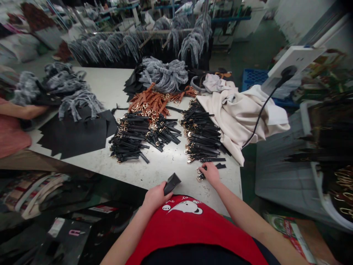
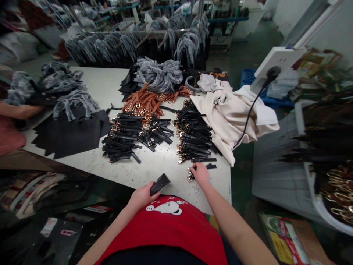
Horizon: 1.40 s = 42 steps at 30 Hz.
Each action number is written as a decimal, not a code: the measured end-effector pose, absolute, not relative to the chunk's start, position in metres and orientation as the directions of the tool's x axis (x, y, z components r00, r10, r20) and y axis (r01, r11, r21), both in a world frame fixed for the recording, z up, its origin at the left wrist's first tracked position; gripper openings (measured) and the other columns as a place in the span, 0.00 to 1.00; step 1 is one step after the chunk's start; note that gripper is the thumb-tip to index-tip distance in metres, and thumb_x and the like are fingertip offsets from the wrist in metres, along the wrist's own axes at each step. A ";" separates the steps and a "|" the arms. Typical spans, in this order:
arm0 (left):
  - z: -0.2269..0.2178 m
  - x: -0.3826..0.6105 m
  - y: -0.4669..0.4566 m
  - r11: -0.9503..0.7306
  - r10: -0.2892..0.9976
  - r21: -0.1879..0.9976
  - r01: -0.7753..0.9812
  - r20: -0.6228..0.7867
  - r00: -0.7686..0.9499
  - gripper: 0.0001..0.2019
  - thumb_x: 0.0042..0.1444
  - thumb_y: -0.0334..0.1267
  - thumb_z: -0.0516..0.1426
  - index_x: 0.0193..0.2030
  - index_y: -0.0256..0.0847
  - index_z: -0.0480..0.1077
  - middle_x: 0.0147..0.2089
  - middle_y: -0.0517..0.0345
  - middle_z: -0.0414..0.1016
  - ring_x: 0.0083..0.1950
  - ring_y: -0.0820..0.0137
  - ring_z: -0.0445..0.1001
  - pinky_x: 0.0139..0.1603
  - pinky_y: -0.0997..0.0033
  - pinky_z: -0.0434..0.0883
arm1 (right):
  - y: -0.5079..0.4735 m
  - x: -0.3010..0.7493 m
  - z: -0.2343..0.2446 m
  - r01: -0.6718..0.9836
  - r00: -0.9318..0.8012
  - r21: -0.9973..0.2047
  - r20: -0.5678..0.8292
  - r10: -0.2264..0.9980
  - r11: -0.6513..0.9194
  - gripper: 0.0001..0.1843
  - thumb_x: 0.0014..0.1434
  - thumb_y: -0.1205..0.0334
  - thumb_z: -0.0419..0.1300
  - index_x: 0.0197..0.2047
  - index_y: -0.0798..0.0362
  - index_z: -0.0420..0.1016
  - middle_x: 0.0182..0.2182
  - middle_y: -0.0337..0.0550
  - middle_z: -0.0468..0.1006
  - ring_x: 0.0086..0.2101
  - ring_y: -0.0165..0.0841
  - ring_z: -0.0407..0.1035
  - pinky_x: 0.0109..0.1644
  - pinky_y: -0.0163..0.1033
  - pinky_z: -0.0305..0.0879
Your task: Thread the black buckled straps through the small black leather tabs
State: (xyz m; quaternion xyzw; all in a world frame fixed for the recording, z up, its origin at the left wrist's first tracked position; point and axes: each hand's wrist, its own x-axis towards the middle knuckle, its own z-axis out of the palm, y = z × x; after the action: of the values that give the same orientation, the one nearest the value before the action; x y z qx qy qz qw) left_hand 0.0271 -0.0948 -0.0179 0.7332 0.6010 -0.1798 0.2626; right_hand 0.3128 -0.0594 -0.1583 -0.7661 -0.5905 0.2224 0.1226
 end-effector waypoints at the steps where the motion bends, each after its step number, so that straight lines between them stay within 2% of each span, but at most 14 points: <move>1: -0.018 0.028 -0.095 -0.140 0.785 0.168 0.976 -0.582 0.213 0.20 0.51 0.55 0.48 0.46 0.47 0.62 0.37 0.54 0.75 0.38 0.62 0.74 0.33 0.69 0.65 | -0.060 0.312 -0.158 0.861 0.212 -0.430 -0.186 0.960 -0.273 0.15 0.53 0.49 0.52 0.34 0.52 0.70 0.35 0.44 0.70 0.36 0.34 0.64 0.40 0.37 0.57; 9: -0.019 0.028 -0.096 -0.115 0.781 0.157 0.981 -0.596 0.187 0.21 0.51 0.54 0.49 0.48 0.46 0.62 0.38 0.53 0.75 0.39 0.63 0.73 0.35 0.70 0.64 | -0.060 0.298 -0.157 0.895 0.285 -0.325 -0.113 0.952 -0.306 0.21 0.50 0.43 0.54 0.35 0.53 0.69 0.34 0.46 0.68 0.35 0.36 0.63 0.39 0.38 0.55; 12: -0.020 0.025 -0.095 -0.120 0.785 0.163 0.979 -0.588 0.194 0.21 0.51 0.54 0.49 0.48 0.46 0.62 0.38 0.54 0.75 0.38 0.63 0.73 0.34 0.70 0.64 | -0.060 0.301 -0.155 0.873 0.294 -0.385 -0.071 0.953 -0.298 0.22 0.51 0.43 0.53 0.37 0.55 0.68 0.35 0.47 0.69 0.36 0.36 0.63 0.40 0.39 0.56; 16: -0.021 0.016 -0.095 -0.105 0.787 0.182 0.978 -0.586 0.193 0.21 0.52 0.54 0.49 0.48 0.46 0.62 0.38 0.54 0.75 0.38 0.63 0.73 0.33 0.71 0.64 | -0.083 0.327 -0.156 0.819 0.297 -0.521 0.028 0.954 -0.240 0.20 0.56 0.49 0.49 0.43 0.56 0.65 0.39 0.48 0.69 0.34 0.33 0.63 0.39 0.37 0.58; 18: -0.021 0.011 -0.095 -0.086 0.789 0.183 0.979 -0.587 0.179 0.21 0.52 0.54 0.48 0.48 0.46 0.62 0.38 0.54 0.75 0.38 0.63 0.73 0.34 0.71 0.64 | -0.105 0.344 -0.158 0.833 0.244 -0.520 0.040 0.969 -0.188 0.18 0.57 0.51 0.48 0.42 0.56 0.66 0.37 0.47 0.70 0.33 0.32 0.63 0.38 0.37 0.58; 23: -0.022 0.009 -0.093 -0.077 0.781 0.165 0.983 -0.603 0.162 0.21 0.51 0.54 0.49 0.49 0.46 0.62 0.39 0.54 0.75 0.40 0.63 0.73 0.35 0.70 0.64 | -0.139 0.345 -0.163 0.913 -0.040 -0.407 -0.052 0.998 0.016 0.15 0.56 0.51 0.51 0.36 0.55 0.68 0.32 0.46 0.70 0.35 0.35 0.63 0.39 0.37 0.55; 27: -0.020 0.017 -0.089 -0.088 0.764 0.176 0.981 -0.620 0.180 0.21 0.51 0.53 0.50 0.49 0.45 0.62 0.40 0.54 0.75 0.41 0.63 0.73 0.36 0.71 0.64 | -0.119 0.314 -0.164 0.946 0.074 -0.311 -0.071 0.995 -0.093 0.17 0.56 0.48 0.50 0.30 0.54 0.67 0.27 0.43 0.70 0.30 0.33 0.62 0.34 0.37 0.51; 31: -0.018 0.020 -0.086 -0.107 0.773 0.180 0.978 -0.604 0.196 0.21 0.51 0.54 0.50 0.48 0.46 0.62 0.39 0.54 0.75 0.40 0.63 0.73 0.34 0.71 0.64 | -0.093 0.300 -0.162 0.942 0.171 -0.279 -0.073 0.983 -0.185 0.17 0.58 0.51 0.49 0.26 0.53 0.67 0.25 0.41 0.69 0.28 0.31 0.61 0.31 0.37 0.49; 33: -0.017 0.018 -0.087 -0.107 0.780 0.186 0.977 -0.593 0.199 0.21 0.51 0.54 0.49 0.48 0.46 0.62 0.39 0.54 0.75 0.39 0.64 0.73 0.34 0.71 0.64 | -0.091 0.305 -0.162 0.948 0.125 -0.288 -0.055 0.991 -0.136 0.13 0.58 0.55 0.49 0.29 0.53 0.68 0.26 0.42 0.69 0.29 0.31 0.62 0.33 0.37 0.50; 35: -0.018 0.014 -0.088 -0.097 0.787 0.190 0.977 -0.587 0.192 0.21 0.51 0.54 0.49 0.49 0.46 0.61 0.40 0.54 0.75 0.40 0.64 0.73 0.34 0.71 0.64 | -0.094 0.313 -0.162 0.956 0.057 -0.290 0.010 0.998 -0.052 0.11 0.58 0.58 0.50 0.36 0.54 0.69 0.32 0.44 0.70 0.33 0.33 0.63 0.37 0.36 0.53; 38: -0.019 0.008 -0.090 -0.077 0.788 0.188 0.979 -0.590 0.176 0.21 0.51 0.54 0.49 0.49 0.46 0.61 0.40 0.53 0.74 0.39 0.64 0.73 0.34 0.71 0.64 | -0.096 0.328 -0.160 0.975 -0.015 -0.222 0.077 0.997 0.032 0.14 0.57 0.63 0.50 0.46 0.57 0.67 0.42 0.49 0.69 0.39 0.35 0.62 0.41 0.38 0.53; 42: -0.022 0.007 -0.088 -0.074 0.776 0.186 0.980 -0.607 0.174 0.21 0.51 0.54 0.49 0.49 0.46 0.61 0.40 0.54 0.74 0.39 0.63 0.73 0.34 0.71 0.64 | -0.084 0.339 -0.153 0.991 -0.106 -0.086 -0.001 0.994 0.105 0.13 0.57 0.65 0.49 0.44 0.54 0.68 0.40 0.47 0.70 0.38 0.36 0.61 0.39 0.40 0.52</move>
State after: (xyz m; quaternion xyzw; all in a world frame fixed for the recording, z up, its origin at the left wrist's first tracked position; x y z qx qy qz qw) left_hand 0.0070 -0.0878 -0.0223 0.7107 0.6175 -0.1784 0.2861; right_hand 0.3393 -0.0835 -0.1533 -0.6681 -0.7429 0.0324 0.0283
